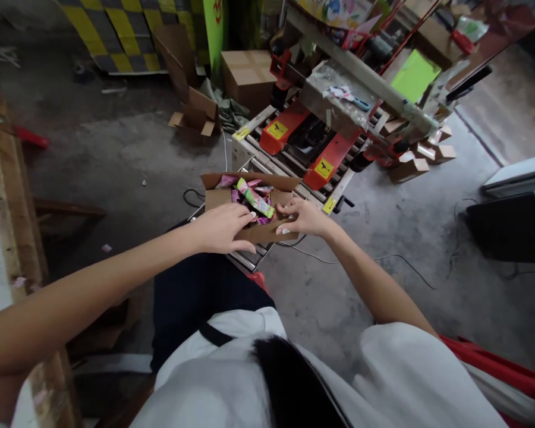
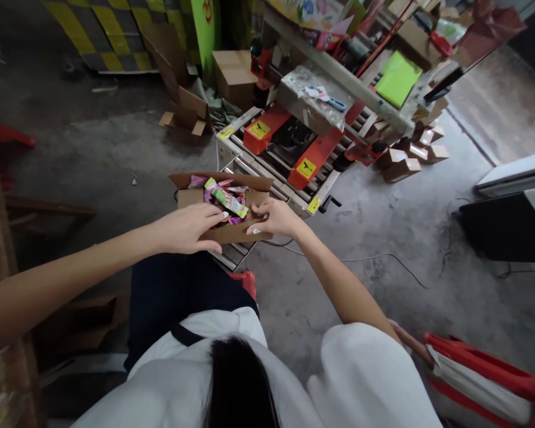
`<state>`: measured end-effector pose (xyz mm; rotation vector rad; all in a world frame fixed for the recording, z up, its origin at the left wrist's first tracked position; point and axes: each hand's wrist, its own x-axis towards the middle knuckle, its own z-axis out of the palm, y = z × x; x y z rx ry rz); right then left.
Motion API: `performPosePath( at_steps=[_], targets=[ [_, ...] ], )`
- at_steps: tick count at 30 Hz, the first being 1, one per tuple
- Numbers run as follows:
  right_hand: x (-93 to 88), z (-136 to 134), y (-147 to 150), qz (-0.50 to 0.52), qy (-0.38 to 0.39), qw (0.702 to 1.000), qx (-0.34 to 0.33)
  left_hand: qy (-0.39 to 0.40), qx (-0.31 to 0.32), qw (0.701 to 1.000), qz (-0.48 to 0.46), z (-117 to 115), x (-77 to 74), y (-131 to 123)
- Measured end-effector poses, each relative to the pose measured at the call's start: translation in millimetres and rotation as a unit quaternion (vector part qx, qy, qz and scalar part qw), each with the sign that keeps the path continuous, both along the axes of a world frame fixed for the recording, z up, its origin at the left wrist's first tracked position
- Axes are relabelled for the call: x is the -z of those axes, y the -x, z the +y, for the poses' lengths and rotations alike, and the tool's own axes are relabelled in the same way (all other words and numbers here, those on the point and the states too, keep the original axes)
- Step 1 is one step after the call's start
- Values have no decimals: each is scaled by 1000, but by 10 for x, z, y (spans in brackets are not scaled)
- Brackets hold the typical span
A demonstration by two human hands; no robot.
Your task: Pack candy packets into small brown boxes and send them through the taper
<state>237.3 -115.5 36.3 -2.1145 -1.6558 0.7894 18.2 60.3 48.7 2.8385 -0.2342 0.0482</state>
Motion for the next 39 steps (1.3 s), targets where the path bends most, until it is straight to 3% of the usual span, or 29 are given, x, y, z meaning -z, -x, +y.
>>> performPosePath(
  at_steps=[6, 10, 13, 15, 17, 22, 26, 30, 33, 36, 39],
  targets=[
    [53, -18, 152, -65, 18, 996, 60, -43, -21, 998, -32, 98, 356, -144],
    [41, -51, 475, -155, -101, 975, 121, -23, -48, 996, -72, 93, 495, -76],
    [83, 85, 688, -170, -160, 969, 75, -6, -156, 982, -111, 26, 534, 41],
    [123, 224, 760, -169, -140, 975, 43, -2, -248, 959, -136, -21, 528, 89],
    [134, 352, 769, -173, -101, 979, 34, 3, -290, 947, -140, -57, 501, 99],
    [55, 610, 613, -191, 1, 981, -40, 38, -209, 973, -87, -65, 440, 12],
    [124, 736, 502, -185, 50, 980, -53, 0, -161, 985, -57, 16, 475, -121],
    [260, 617, 528, -165, -56, 985, 9, -60, -111, 991, -35, 102, 508, -253],
    [284, 497, 590, -192, -176, 960, 105, -66, -115, 991, -29, 105, 501, -276],
    [249, 478, 651, -227, -225, 934, 163, -24, -157, 986, -47, 58, 482, -206],
    [218, 466, 696, -222, -214, 941, 143, 20, -242, 965, -104, 0, 472, -77]
  ],
)
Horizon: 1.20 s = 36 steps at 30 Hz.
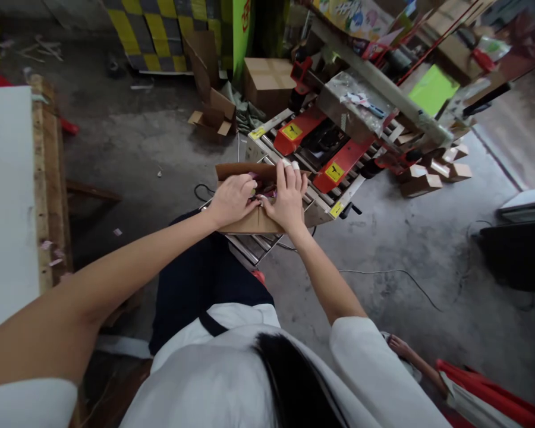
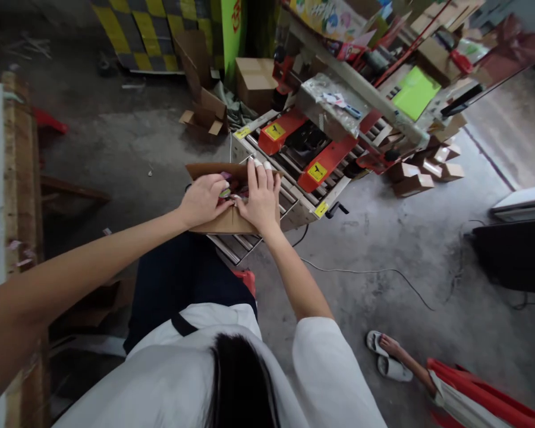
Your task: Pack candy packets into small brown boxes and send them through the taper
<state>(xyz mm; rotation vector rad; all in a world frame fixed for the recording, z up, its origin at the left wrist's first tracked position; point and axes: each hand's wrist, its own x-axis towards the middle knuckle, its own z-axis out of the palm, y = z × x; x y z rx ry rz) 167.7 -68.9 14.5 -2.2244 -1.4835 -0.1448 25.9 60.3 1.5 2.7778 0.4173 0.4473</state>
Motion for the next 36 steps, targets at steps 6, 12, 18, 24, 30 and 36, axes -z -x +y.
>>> performPosePath(
  at_steps=[6, 12, 18, 24, 30, 36],
  targets=[
    [100, -232, -25, 52, 30, 998, -16, -33, -83, 995, -49, -103, -44, 156],
    [122, -211, -397, 173, -18, 979, -106, -49, -36, 995, 78, 72, -266, -1],
    [9, -116, -442, 170, 2, 984, -62, 12, 38, 965, 257, 259, -365, -103],
    [137, -31, -242, 141, -35, 989, 16, -40, 44, 972, 226, -56, -292, 80],
    [-280, -317, -839, 401, -83, 908, -93, -13, 13, 977, 211, -72, -348, 136],
    [-39, -693, -398, 248, -139, 953, 102, 22, -106, 975, 196, -323, -374, -72]
  ],
)
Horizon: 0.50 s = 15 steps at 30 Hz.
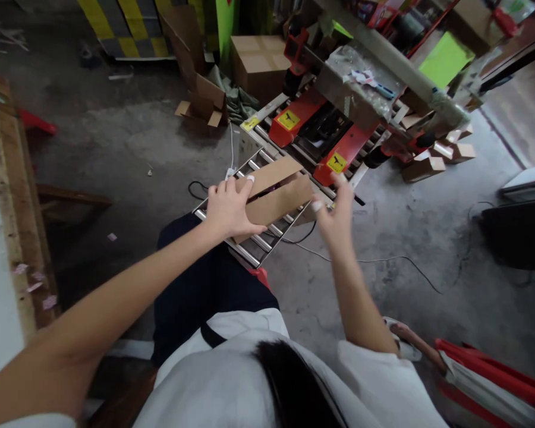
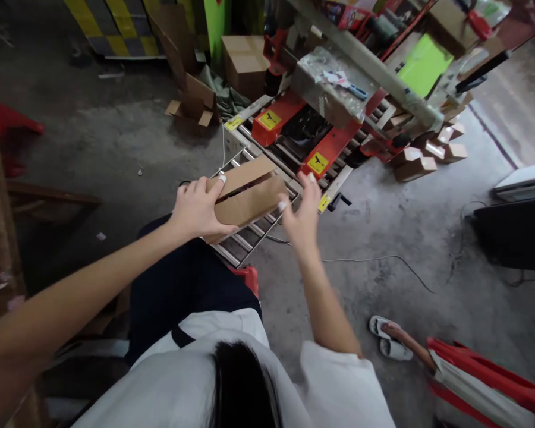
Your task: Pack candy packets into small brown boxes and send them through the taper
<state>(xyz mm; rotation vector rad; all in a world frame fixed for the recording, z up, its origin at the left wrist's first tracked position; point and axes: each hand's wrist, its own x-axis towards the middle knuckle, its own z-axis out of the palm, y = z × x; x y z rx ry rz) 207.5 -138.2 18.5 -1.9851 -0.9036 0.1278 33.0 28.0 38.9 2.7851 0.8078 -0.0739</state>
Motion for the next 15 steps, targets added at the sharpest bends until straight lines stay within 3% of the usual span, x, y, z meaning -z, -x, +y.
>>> performPosePath(
  at_steps=[3, 5, 8, 11, 13, 15],
  targets=[
    [445, 129, 514, 50, 43, 996, 55, -8, -18, 1000, -5, -214, -57, -29],
    [610, 266, 666, 89, 49, 993, 67, 29, 2, 1000, -5, -181, -69, 17],
    [619, 385, 593, 107, 32, 993, 28, 145, -16, 986, -79, 112, 65, 40],
    [538, 373, 446, 116, 25, 993, 14, 283, -48, 930, -230, 363, 369, -95],
    [510, 340, 413, 107, 34, 994, 19, 359, -23, 892, -274, 386, 571, -212],
    [501, 321, 422, 86, 52, 995, 24, 392, 13, 880, -268, 333, 702, -287]
  ],
)
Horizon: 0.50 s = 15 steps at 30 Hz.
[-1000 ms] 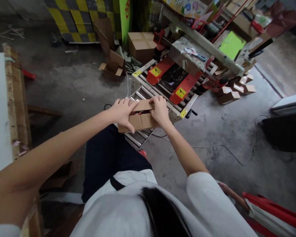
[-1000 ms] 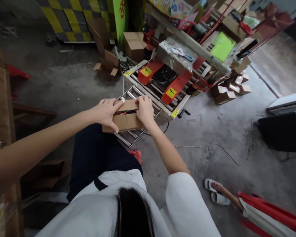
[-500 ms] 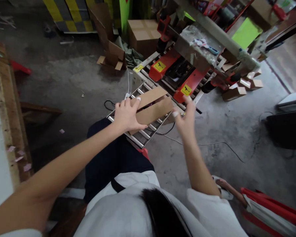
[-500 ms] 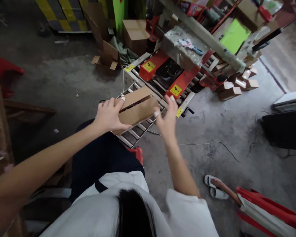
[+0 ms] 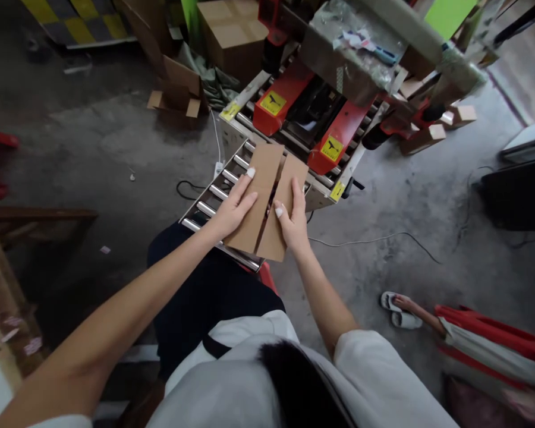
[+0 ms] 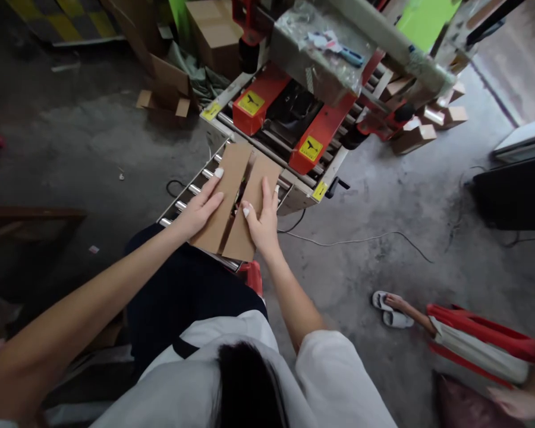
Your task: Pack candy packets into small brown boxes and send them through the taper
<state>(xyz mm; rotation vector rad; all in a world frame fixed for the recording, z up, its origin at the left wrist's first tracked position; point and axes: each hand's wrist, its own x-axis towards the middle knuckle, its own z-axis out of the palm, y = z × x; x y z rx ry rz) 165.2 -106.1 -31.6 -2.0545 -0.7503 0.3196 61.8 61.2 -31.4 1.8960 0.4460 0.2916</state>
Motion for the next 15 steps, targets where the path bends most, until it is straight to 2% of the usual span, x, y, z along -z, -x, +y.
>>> performPosePath(
  at_steps=[3, 7, 10, 12, 15],
  targets=[
    [-12, 13, 13, -20, 36, 999, -4, -41, 23, 999, 9, -69, 33, -16],
    [-83, 50, 17, -30, 58, 998, -15, -87, 29, 993, 71, -78, -99, -8],
    [-199, 49, 161, -80, 111, 990, -31, -98, 22, 988, 116, -101, -187, -29],
    [-281, 20, 336, -131, 163, 975, -80, -101, 11, 987, 123, -112, -204, -41],
    [-346, -57, 583, -188, 208, 942, -186, -97, 11, 989, 111, -89, -183, -33]
  ],
)
